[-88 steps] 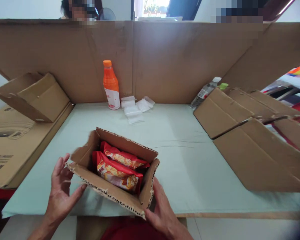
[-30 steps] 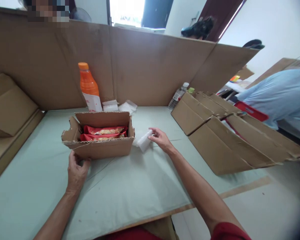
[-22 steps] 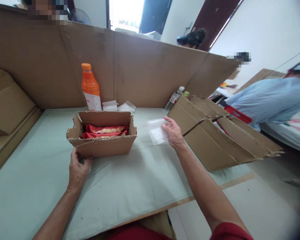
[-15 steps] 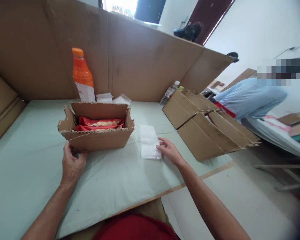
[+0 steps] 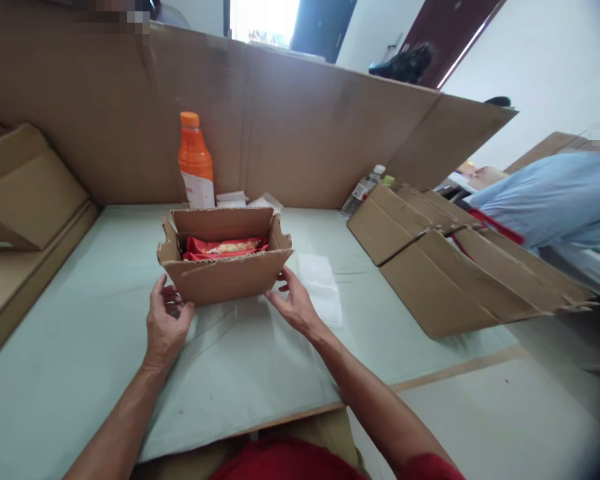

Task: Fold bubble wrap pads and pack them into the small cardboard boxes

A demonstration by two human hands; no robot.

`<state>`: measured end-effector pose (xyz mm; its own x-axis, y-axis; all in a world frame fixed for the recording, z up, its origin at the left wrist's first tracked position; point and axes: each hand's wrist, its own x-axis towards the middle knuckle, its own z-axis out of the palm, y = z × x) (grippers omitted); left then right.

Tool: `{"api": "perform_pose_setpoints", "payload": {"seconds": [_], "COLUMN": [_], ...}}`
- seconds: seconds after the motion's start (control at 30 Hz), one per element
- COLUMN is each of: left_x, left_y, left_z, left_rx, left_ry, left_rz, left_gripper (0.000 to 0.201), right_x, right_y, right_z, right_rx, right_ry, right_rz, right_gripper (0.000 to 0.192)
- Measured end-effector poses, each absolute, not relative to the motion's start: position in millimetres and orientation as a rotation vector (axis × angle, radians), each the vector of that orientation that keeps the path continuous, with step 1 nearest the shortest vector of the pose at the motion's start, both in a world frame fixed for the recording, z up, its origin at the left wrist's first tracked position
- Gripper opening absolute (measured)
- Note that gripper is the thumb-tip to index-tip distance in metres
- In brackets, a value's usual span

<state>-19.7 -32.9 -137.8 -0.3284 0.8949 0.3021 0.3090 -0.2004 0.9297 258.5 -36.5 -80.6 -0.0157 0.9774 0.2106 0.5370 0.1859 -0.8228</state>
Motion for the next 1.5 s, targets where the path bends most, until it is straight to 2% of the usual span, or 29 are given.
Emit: {"api": "perform_pose_setpoints", "payload": {"seconds": [0.2, 0.33, 0.43, 0.5, 0.63, 0.8, 0.93, 1.07, 1.13, 1.23, 1.3, 1.5], "left_x": [-20, -18, -18, -20, -22, -21, -16, 6, 25, 53, 67, 79], "left_y": [-18, -14, -18, -22, -23, -24, -59, -120, -146, -166, -168, -159], "left_z": [-153, -154, -149, -145, -143, -133, -107, -91, -93, -104, -110, -114], "left_rx": [1.262, 1.233, 1.312, 1.418, 1.508, 1.506, 1.600, 2.000, 2.148, 2.242, 2.258, 2.301], "left_ry": [1.096, 1.052, 1.143, 1.243, 1.392, 1.596, 1.832, 1.492, 1.210, 0.935, 0.841, 0.826], "left_rz": [1.452, 1.372, 1.354, 1.362, 1.422, 1.486, 1.449, 1.179, 1.040, 0.839, 0.778, 0.765], "left_gripper": [0.098, 0.098, 0.097, 0.093, 0.084, 0.063, 0.052, 0.044, 0.052, 0.080, 0.092, 0.100], "right_x": [260, 274, 302, 327, 366, 366, 346, 324, 316, 314, 316, 322], "right_y": [-4, -3, -31, -59, -107, -111, -119, -150, -162, -167, -164, -154], "right_z": [-82, -77, -72, -71, -80, -108, -106, -93, -90, -91, -92, -91], "right_rx": [-1.516, -1.518, -1.576, -1.631, -1.777, -1.819, -1.552, -1.339, -1.346, -1.367, -1.375, -1.417], "right_ry": [-1.531, -1.569, -1.736, -1.941, -2.287, -2.107, -2.086, -2.208, -2.190, -2.143, -2.107, -2.035], "right_rz": [0.697, 0.727, 0.641, 0.524, 0.237, 0.037, 0.118, 0.339, 0.453, 0.606, 0.707, 0.913], "right_gripper": [0.067, 0.069, 0.059, 0.052, 0.057, 0.025, 0.018, 0.018, 0.019, 0.019, 0.022, 0.026]}}
